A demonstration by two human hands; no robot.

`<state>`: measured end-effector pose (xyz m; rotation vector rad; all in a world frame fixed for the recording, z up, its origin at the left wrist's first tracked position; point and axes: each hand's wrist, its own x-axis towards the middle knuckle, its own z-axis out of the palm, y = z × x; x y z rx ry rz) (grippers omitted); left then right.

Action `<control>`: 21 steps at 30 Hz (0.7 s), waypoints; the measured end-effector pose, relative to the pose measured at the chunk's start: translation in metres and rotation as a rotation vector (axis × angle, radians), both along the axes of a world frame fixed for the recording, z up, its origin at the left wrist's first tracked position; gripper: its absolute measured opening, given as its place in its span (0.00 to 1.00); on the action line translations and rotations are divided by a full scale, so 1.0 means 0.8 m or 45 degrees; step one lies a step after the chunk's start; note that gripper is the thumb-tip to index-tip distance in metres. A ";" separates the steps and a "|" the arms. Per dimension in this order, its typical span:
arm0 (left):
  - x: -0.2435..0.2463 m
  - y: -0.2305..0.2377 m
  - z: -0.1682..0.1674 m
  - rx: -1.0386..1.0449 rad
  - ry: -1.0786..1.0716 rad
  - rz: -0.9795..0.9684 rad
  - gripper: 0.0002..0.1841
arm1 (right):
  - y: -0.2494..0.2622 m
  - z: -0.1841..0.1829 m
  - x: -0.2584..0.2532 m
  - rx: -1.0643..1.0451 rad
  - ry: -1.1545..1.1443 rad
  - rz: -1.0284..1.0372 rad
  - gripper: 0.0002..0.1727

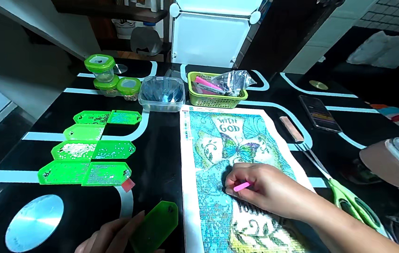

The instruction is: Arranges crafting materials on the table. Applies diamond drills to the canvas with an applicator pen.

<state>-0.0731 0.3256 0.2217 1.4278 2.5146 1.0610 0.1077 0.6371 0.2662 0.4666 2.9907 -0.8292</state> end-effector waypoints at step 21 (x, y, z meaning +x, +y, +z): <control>-0.001 0.000 -0.002 0.025 -0.003 -0.001 0.32 | 0.012 0.030 0.035 -0.626 0.451 -0.064 0.08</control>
